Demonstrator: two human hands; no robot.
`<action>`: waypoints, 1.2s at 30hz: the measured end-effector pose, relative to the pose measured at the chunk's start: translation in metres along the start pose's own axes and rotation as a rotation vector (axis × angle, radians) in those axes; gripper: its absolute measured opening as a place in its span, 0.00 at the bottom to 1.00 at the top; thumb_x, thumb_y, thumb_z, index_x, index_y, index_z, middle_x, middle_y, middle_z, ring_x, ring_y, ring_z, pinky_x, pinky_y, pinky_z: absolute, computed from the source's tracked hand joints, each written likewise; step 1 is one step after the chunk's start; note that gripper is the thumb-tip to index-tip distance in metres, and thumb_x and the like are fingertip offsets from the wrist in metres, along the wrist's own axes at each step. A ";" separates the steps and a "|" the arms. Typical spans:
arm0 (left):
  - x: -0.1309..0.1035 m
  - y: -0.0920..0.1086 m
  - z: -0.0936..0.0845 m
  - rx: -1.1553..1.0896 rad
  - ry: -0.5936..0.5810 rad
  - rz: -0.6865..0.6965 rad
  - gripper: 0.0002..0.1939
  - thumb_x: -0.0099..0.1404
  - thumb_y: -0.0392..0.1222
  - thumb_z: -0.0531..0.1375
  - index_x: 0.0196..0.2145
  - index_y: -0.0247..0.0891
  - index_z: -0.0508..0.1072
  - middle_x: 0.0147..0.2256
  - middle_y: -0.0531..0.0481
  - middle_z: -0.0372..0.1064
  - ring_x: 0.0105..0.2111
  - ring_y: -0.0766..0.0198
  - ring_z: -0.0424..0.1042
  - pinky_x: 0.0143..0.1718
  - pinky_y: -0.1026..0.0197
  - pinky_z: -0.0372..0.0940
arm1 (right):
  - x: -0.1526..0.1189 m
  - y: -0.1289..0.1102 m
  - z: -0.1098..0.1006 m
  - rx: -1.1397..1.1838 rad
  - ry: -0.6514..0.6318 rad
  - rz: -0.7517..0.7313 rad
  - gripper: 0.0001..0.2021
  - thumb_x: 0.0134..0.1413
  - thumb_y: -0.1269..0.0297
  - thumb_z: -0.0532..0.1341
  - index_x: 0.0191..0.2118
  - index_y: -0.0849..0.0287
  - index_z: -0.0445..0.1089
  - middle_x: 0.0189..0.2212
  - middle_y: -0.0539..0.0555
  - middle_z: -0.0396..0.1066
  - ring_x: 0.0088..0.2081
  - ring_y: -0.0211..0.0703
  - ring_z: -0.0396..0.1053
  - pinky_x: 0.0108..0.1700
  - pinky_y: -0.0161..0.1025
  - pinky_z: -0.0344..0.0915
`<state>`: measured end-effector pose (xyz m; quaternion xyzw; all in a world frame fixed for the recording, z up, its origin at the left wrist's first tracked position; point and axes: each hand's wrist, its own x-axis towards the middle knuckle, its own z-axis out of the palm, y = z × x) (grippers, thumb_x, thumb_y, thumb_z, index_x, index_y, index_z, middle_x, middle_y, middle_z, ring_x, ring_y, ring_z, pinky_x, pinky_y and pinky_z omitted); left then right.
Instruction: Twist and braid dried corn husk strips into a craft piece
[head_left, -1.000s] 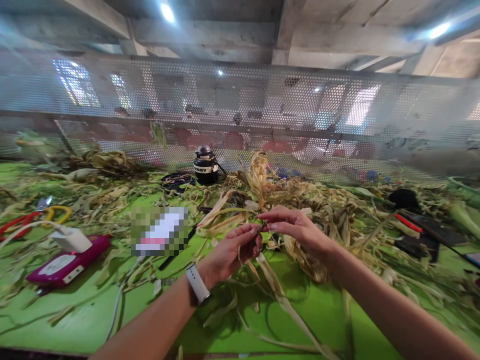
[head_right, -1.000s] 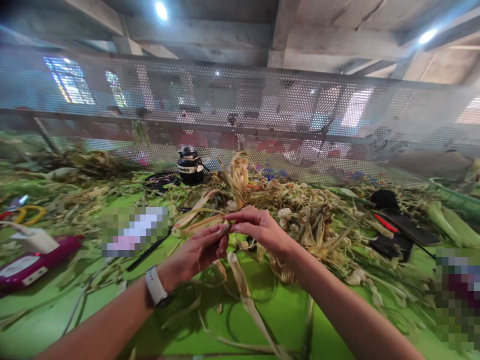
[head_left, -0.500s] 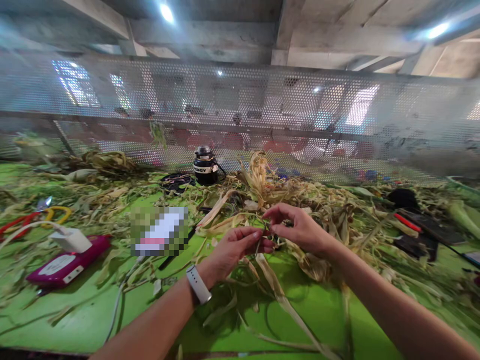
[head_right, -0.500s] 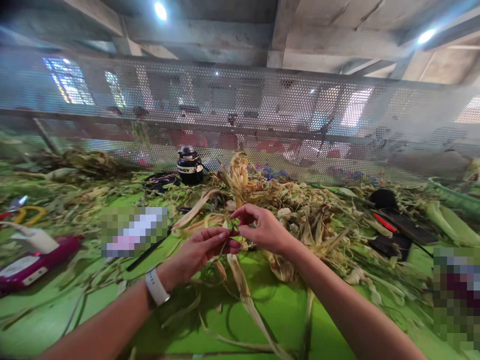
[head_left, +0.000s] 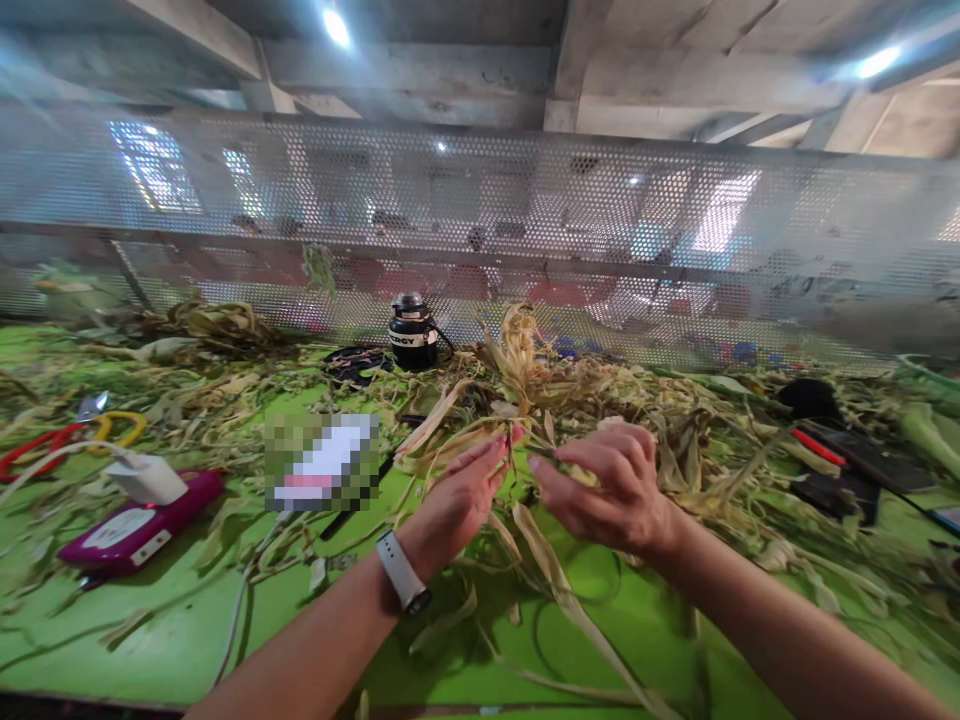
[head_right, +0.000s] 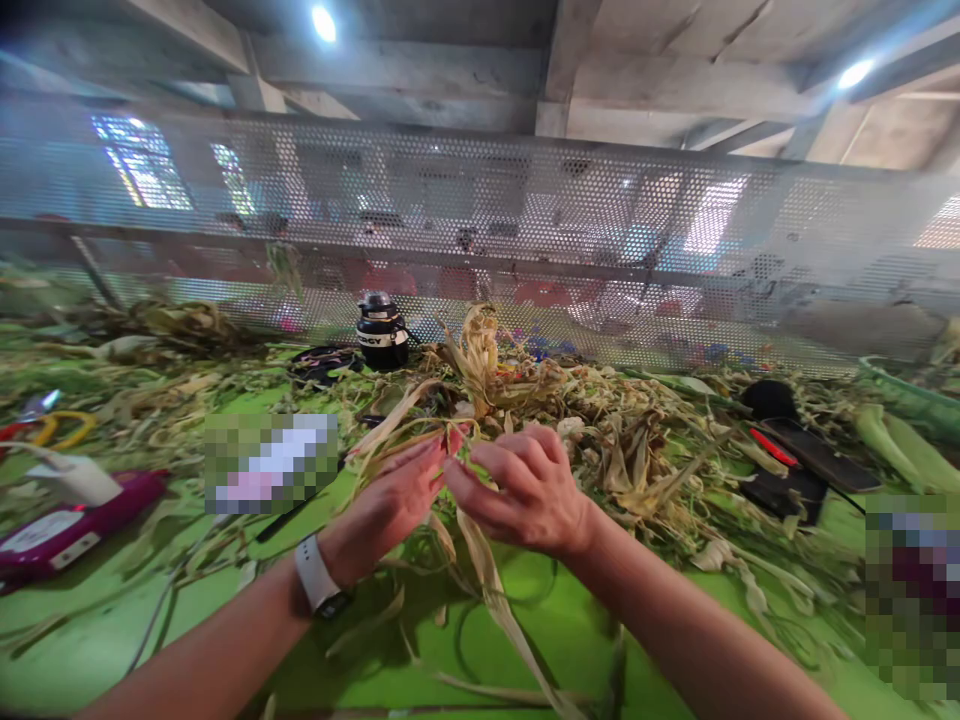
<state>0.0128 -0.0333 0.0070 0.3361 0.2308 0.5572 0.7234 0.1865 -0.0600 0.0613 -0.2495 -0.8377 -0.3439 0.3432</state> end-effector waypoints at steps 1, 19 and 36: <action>0.000 -0.001 0.000 -0.023 -0.014 -0.012 0.08 0.53 0.38 0.65 0.33 0.37 0.77 0.43 0.46 0.73 0.55 0.57 0.60 0.57 0.56 0.51 | 0.002 -0.003 0.001 0.026 -0.061 0.022 0.07 0.51 0.63 0.58 0.36 0.50 0.72 0.29 0.50 0.69 0.32 0.39 0.62 0.39 0.39 0.54; 0.003 -0.010 -0.001 -0.091 0.007 -0.081 0.09 0.52 0.38 0.66 0.33 0.36 0.78 0.39 0.47 0.75 0.45 0.62 0.68 0.50 0.63 0.59 | 0.003 -0.017 0.043 1.489 -0.370 1.241 0.14 0.47 0.55 0.62 0.28 0.64 0.68 0.17 0.46 0.66 0.13 0.24 0.52 0.15 0.26 0.48; 0.002 -0.019 -0.003 0.209 0.014 0.093 0.09 0.53 0.44 0.65 0.32 0.39 0.78 0.32 0.51 0.75 0.38 0.61 0.69 0.45 0.61 0.60 | 0.000 -0.021 0.036 0.700 -0.259 0.975 0.09 0.50 0.62 0.58 0.37 0.60 0.66 0.18 0.46 0.64 0.20 0.33 0.60 0.22 0.29 0.55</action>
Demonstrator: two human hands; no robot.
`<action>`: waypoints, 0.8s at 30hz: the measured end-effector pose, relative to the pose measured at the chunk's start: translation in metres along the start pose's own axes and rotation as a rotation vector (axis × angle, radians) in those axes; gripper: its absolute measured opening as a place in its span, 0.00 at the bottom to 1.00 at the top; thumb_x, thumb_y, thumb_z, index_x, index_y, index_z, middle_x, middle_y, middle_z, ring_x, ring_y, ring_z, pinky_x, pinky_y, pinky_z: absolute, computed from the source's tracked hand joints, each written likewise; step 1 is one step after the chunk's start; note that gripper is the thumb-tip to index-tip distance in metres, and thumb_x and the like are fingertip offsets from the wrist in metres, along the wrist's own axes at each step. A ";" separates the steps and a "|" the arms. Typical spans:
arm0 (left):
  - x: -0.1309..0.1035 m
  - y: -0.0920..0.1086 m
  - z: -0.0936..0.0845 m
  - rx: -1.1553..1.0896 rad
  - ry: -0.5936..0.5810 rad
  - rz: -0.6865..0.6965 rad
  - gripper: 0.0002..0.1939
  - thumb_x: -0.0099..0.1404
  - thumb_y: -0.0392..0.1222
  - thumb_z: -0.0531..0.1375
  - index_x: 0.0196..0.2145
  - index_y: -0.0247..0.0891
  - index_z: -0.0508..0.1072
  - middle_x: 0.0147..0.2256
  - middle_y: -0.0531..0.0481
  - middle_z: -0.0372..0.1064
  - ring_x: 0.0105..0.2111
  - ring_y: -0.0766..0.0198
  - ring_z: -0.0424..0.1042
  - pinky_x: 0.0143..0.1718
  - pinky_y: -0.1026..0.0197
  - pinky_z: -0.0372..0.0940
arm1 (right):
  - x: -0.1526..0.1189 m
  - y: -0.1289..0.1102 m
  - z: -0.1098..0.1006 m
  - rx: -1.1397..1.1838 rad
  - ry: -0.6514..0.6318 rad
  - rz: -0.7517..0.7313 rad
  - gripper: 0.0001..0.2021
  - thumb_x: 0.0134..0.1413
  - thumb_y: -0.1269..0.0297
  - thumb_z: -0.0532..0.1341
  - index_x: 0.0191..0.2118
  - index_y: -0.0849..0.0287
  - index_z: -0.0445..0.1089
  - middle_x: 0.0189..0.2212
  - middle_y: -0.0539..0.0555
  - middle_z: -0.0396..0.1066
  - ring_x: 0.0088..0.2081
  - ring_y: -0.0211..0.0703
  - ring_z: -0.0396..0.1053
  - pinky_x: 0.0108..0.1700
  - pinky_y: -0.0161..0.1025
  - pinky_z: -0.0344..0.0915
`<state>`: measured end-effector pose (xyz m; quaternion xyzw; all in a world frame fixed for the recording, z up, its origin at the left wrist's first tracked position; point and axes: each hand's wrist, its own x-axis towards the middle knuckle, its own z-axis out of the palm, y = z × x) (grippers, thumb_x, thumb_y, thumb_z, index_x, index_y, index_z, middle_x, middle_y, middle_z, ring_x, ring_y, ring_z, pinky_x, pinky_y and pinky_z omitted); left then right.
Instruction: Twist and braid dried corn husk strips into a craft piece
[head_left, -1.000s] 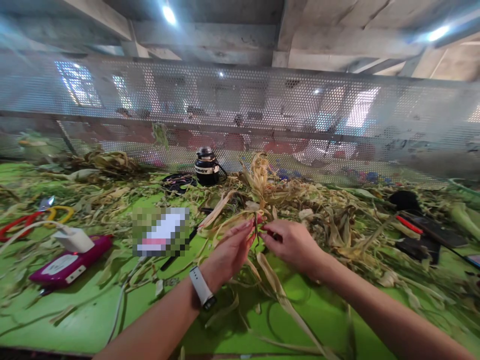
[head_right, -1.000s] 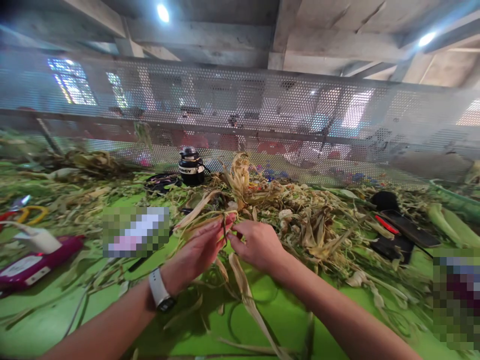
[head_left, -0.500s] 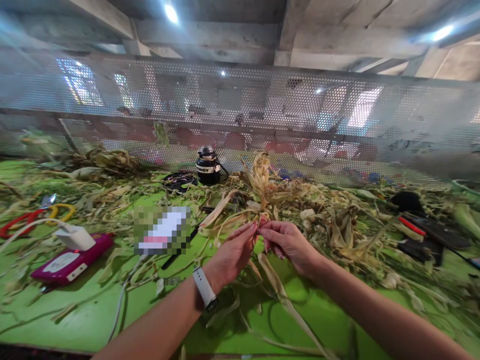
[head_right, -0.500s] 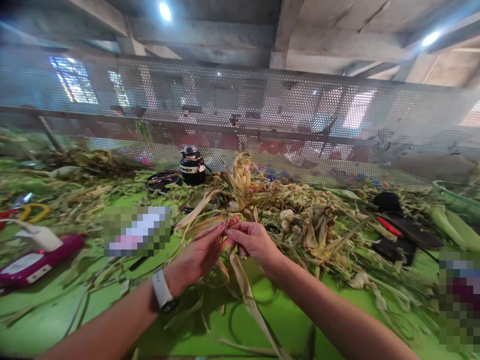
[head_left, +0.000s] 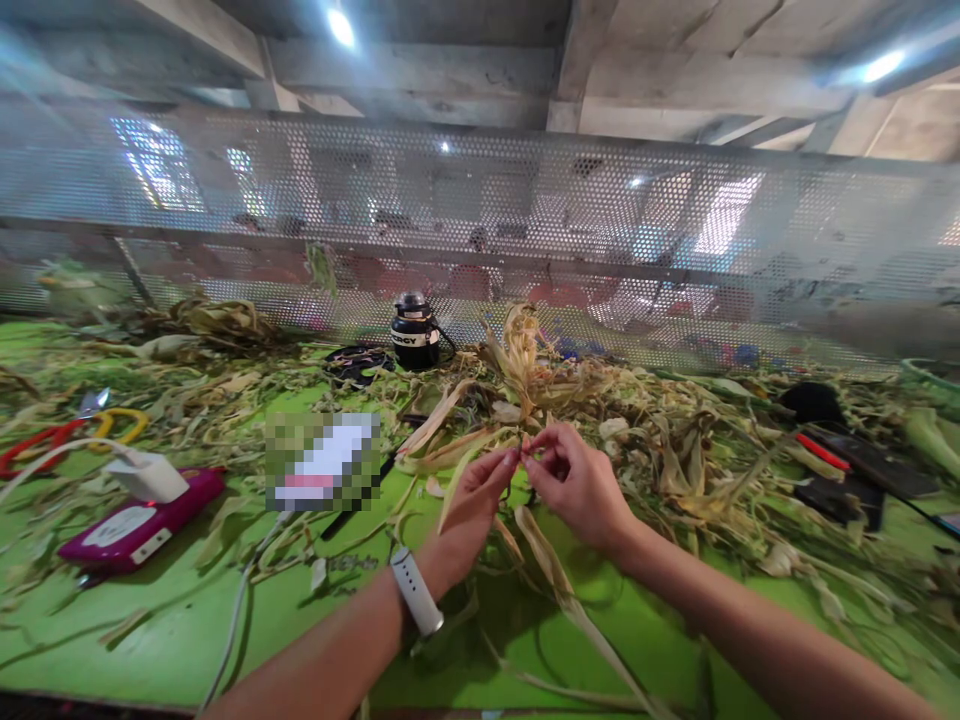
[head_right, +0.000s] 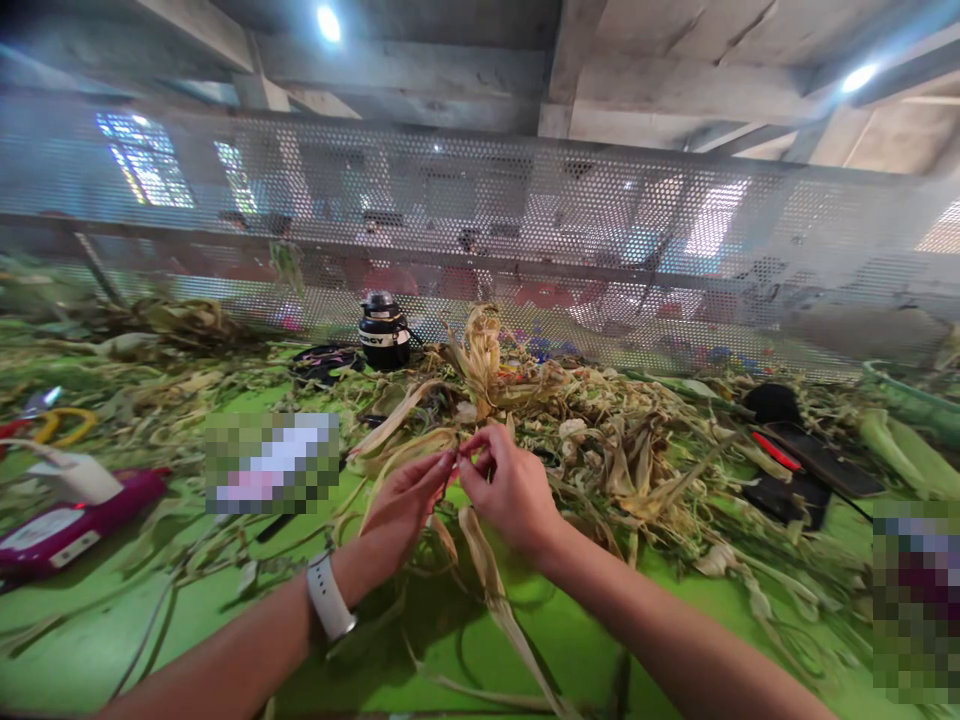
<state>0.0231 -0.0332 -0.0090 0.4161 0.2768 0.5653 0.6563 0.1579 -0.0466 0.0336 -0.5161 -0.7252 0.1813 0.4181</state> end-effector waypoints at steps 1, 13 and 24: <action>-0.001 0.000 0.000 0.037 -0.015 0.002 0.10 0.53 0.45 0.64 0.32 0.39 0.78 0.32 0.51 0.75 0.37 0.61 0.69 0.43 0.61 0.61 | 0.000 0.001 -0.001 -0.040 0.001 -0.022 0.09 0.50 0.63 0.58 0.37 0.60 0.66 0.18 0.46 0.64 0.20 0.33 0.60 0.22 0.29 0.55; -0.011 0.023 0.002 0.350 -0.233 0.104 0.08 0.58 0.42 0.60 0.33 0.40 0.78 0.31 0.48 0.73 0.33 0.58 0.67 0.38 0.62 0.60 | 0.009 0.000 -0.016 0.016 -0.328 -0.049 0.12 0.56 0.64 0.52 0.38 0.62 0.71 0.19 0.49 0.68 0.21 0.34 0.64 0.25 0.30 0.58; -0.010 0.028 0.001 0.334 -0.282 0.042 0.10 0.58 0.45 0.59 0.31 0.38 0.77 0.27 0.47 0.72 0.31 0.59 0.68 0.34 0.62 0.61 | 0.008 -0.006 -0.024 -0.508 -0.283 -0.266 0.07 0.54 0.67 0.54 0.32 0.60 0.70 0.23 0.51 0.71 0.23 0.35 0.64 0.26 0.31 0.51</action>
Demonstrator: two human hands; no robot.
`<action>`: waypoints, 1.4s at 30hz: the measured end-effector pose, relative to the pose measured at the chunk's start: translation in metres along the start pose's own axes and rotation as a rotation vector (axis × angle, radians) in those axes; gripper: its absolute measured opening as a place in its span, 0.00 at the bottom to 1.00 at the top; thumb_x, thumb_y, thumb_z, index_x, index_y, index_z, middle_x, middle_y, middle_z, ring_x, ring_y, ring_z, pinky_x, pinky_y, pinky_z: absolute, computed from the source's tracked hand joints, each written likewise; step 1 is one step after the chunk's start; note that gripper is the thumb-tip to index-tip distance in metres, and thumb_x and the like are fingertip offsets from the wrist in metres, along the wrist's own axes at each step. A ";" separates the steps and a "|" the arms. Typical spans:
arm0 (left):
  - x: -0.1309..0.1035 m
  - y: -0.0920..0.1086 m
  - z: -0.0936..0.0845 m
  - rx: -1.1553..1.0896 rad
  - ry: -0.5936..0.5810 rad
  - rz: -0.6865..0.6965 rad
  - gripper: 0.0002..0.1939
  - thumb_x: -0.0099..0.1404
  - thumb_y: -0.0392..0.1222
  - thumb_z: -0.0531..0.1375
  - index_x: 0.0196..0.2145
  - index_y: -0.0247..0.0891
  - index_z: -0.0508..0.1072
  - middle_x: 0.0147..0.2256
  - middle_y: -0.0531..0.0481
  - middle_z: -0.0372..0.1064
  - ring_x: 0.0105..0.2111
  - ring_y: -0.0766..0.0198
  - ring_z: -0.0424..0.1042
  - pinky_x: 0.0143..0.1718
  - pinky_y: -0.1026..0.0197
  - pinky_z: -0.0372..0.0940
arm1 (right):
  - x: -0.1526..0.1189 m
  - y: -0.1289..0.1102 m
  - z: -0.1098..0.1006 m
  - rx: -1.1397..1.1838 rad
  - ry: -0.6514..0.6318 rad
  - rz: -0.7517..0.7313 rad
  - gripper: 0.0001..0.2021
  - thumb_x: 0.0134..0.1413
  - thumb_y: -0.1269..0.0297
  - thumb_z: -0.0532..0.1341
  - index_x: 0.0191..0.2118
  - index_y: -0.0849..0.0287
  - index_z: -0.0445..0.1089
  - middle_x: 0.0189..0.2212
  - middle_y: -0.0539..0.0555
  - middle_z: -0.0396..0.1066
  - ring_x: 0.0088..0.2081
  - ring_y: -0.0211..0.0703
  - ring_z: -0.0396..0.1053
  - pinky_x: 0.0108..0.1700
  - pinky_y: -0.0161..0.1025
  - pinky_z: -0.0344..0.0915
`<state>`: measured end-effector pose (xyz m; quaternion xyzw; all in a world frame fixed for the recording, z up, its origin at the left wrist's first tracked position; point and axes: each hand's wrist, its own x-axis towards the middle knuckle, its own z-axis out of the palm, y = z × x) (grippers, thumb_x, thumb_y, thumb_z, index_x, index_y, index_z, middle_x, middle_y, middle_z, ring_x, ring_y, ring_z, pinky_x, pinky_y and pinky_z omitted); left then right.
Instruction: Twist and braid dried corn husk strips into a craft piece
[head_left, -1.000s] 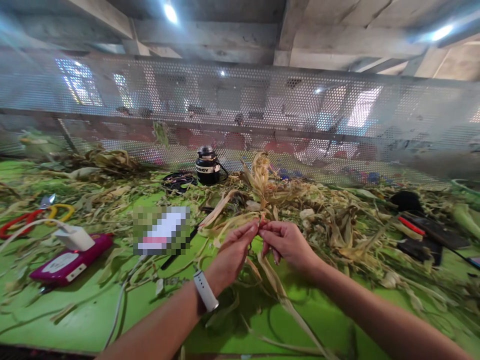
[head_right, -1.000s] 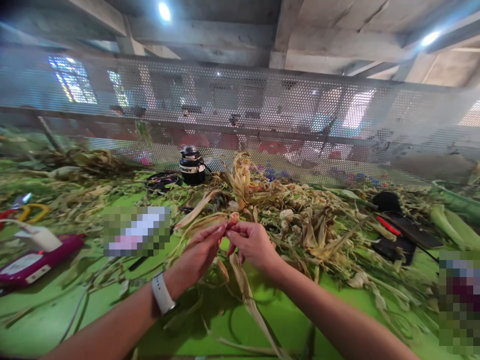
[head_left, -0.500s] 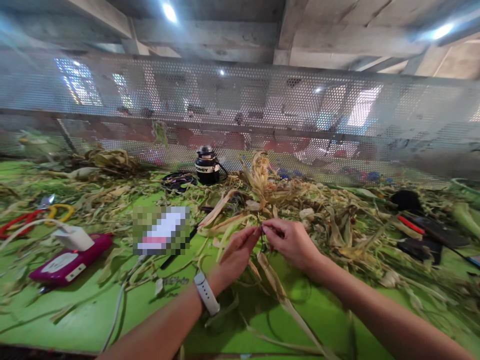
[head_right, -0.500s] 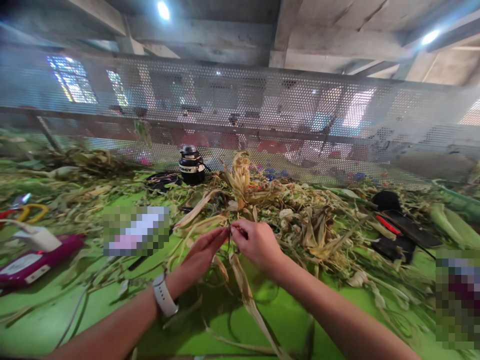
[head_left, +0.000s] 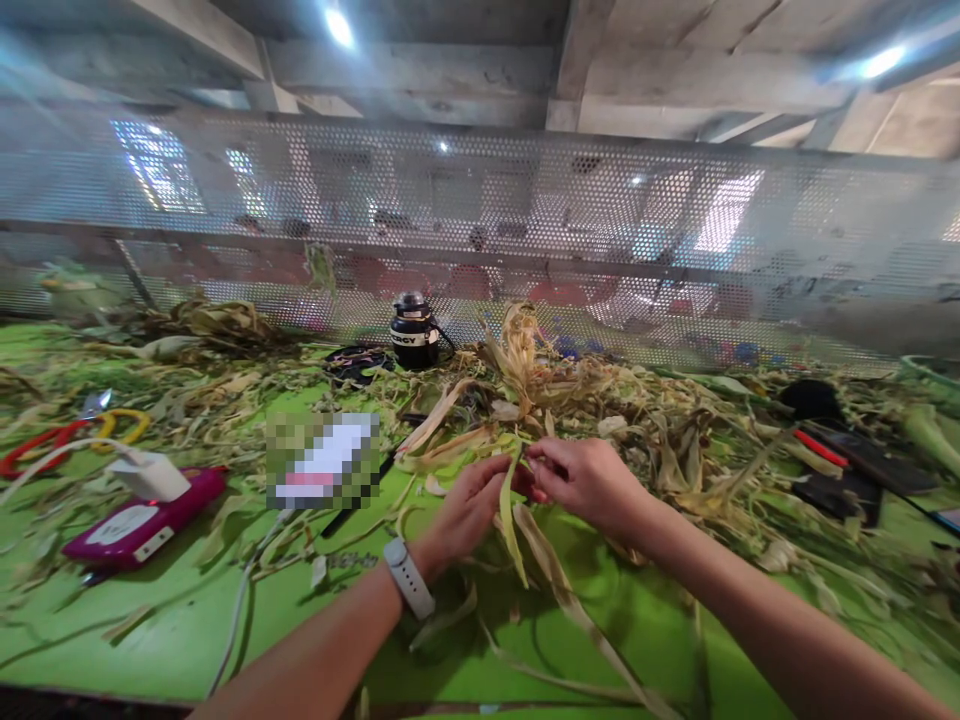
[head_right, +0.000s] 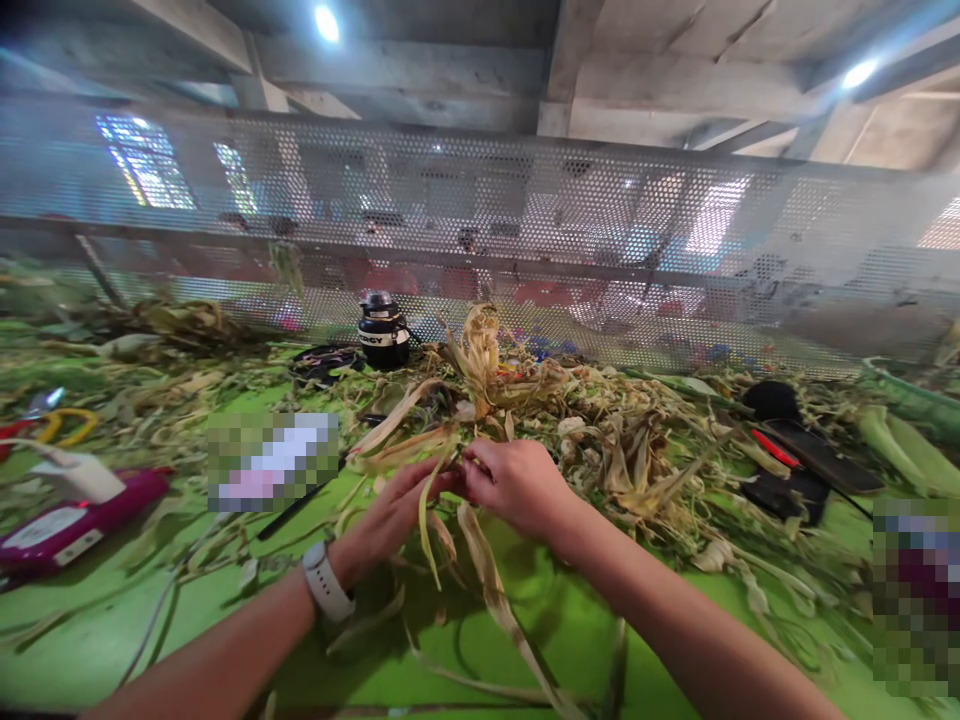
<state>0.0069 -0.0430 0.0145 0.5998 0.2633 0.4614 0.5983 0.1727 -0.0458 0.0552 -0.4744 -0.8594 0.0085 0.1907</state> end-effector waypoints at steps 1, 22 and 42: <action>0.000 -0.001 0.000 0.018 0.016 0.000 0.10 0.58 0.46 0.60 0.31 0.38 0.77 0.27 0.48 0.71 0.31 0.59 0.67 0.33 0.63 0.61 | 0.000 -0.001 -0.001 -0.066 -0.020 -0.011 0.08 0.55 0.67 0.53 0.33 0.61 0.69 0.24 0.52 0.71 0.23 0.35 0.65 0.26 0.32 0.51; -0.002 -0.011 0.016 0.140 0.277 0.150 0.11 0.58 0.47 0.59 0.22 0.40 0.71 0.22 0.52 0.63 0.24 0.64 0.57 0.28 0.63 0.54 | -0.001 -0.009 0.003 0.059 -0.023 -0.034 0.05 0.55 0.73 0.49 0.30 0.59 0.59 0.23 0.50 0.63 0.25 0.36 0.59 0.29 0.34 0.52; -0.003 -0.007 0.014 0.282 0.366 0.228 0.09 0.61 0.45 0.56 0.28 0.38 0.71 0.25 0.52 0.68 0.26 0.65 0.63 0.29 0.65 0.57 | -0.001 -0.009 0.003 0.550 -0.110 0.099 0.05 0.45 0.74 0.50 0.25 0.59 0.58 0.18 0.44 0.57 0.19 0.31 0.59 0.23 0.28 0.53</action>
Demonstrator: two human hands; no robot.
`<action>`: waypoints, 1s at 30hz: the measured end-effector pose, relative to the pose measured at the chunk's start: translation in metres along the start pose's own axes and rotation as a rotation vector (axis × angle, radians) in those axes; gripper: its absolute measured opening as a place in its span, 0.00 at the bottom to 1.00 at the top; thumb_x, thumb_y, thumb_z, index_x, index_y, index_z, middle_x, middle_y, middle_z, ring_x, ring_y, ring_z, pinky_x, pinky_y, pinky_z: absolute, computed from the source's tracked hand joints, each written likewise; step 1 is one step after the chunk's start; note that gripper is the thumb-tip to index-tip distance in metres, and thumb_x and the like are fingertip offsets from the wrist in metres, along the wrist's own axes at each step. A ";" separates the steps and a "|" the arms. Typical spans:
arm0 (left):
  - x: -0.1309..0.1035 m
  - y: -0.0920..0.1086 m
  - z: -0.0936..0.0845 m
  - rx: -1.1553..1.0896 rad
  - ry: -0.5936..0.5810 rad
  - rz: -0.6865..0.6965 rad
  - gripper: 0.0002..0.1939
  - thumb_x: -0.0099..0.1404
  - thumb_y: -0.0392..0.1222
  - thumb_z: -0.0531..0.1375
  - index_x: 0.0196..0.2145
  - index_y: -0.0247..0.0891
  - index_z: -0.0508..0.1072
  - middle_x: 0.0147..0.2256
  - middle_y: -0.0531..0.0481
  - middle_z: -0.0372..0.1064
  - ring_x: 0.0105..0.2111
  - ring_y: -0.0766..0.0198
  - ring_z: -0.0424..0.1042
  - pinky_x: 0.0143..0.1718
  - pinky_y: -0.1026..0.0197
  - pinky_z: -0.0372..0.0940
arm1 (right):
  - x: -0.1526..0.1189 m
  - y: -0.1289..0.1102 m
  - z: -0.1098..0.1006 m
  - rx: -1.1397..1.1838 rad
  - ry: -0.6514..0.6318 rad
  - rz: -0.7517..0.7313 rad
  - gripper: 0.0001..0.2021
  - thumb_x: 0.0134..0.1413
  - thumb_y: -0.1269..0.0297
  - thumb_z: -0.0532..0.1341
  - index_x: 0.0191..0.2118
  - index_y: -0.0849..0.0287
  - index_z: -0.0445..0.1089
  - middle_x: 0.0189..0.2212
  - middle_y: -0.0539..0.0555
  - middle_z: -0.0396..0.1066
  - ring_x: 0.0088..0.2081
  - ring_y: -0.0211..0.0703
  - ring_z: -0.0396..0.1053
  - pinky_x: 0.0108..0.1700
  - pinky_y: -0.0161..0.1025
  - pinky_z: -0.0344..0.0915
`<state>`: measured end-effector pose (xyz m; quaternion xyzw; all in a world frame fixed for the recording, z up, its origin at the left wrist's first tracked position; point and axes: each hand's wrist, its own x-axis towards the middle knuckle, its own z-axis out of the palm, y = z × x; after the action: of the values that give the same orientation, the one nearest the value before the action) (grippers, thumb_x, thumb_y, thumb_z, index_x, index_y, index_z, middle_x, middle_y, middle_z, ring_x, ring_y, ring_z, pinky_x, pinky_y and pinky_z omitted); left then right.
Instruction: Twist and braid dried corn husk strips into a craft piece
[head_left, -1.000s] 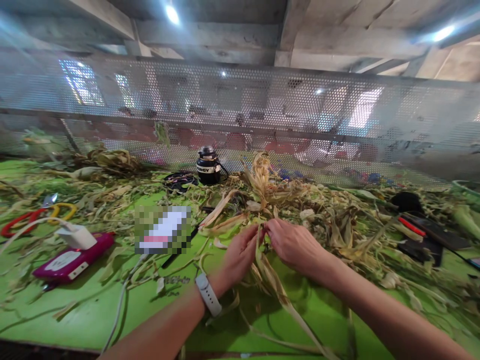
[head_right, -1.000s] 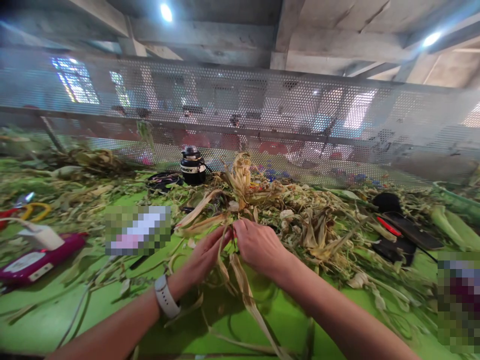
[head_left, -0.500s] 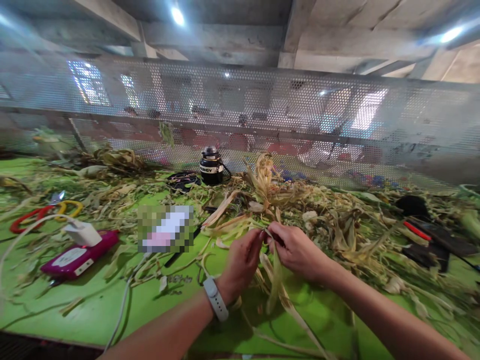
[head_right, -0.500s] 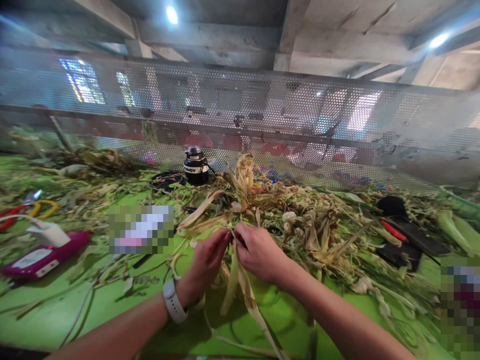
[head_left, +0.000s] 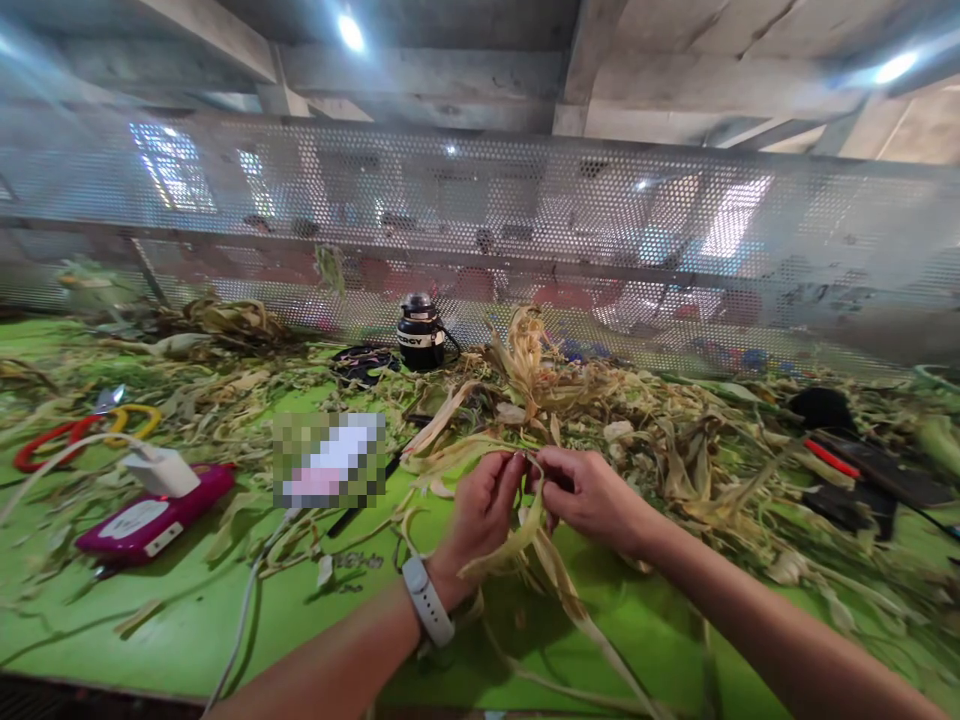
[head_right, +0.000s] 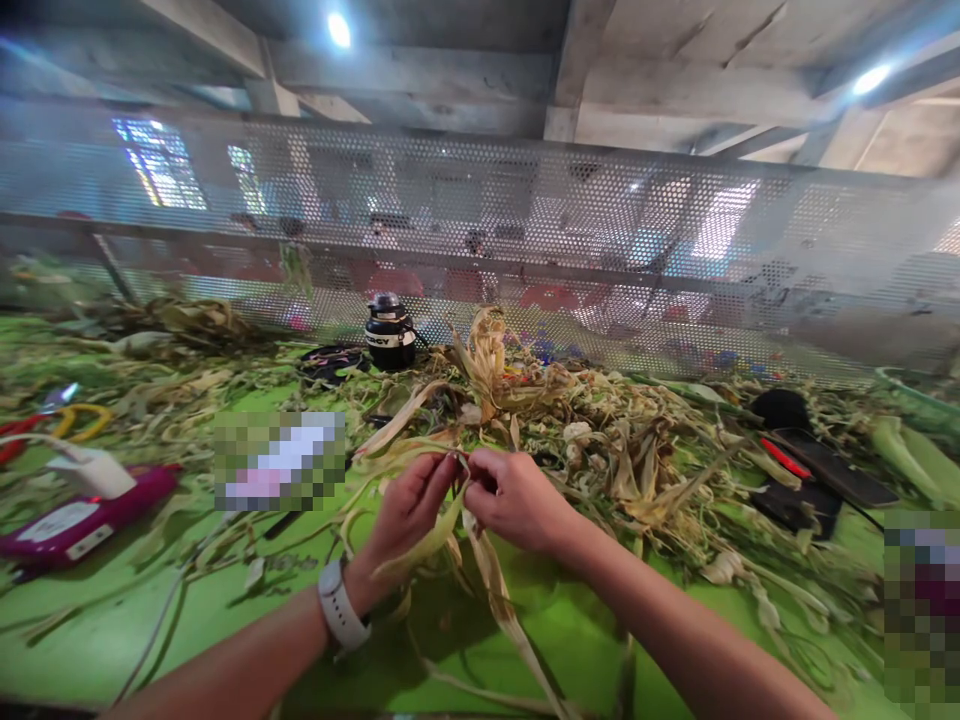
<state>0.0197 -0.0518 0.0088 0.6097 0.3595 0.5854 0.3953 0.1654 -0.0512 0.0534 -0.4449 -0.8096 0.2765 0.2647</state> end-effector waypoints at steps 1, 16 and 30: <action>0.001 -0.001 -0.001 -0.010 -0.023 0.001 0.09 0.61 0.45 0.57 0.30 0.38 0.72 0.27 0.51 0.70 0.27 0.65 0.65 0.30 0.65 0.59 | 0.000 0.001 0.000 0.028 0.004 0.014 0.04 0.45 0.74 0.51 0.25 0.59 0.58 0.18 0.44 0.57 0.20 0.31 0.60 0.22 0.28 0.54; 0.004 0.011 0.003 -0.376 -0.055 -0.218 0.11 0.53 0.44 0.64 0.31 0.34 0.73 0.27 0.50 0.72 0.31 0.65 0.70 0.36 0.64 0.64 | 0.001 0.001 -0.003 -0.146 0.124 -0.126 0.09 0.46 0.72 0.53 0.21 0.58 0.53 0.17 0.44 0.52 0.20 0.30 0.48 0.22 0.29 0.47; -0.002 0.005 0.010 -0.395 0.030 -0.261 0.12 0.53 0.46 0.63 0.30 0.35 0.70 0.25 0.53 0.69 0.28 0.67 0.67 0.32 0.65 0.64 | 0.002 0.007 0.007 -0.211 0.089 -0.248 0.07 0.41 0.74 0.52 0.21 0.58 0.53 0.16 0.43 0.51 0.19 0.29 0.48 0.22 0.29 0.46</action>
<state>0.0295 -0.0565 0.0118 0.4600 0.3194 0.5976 0.5738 0.1635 -0.0482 0.0442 -0.3789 -0.8702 0.1353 0.2844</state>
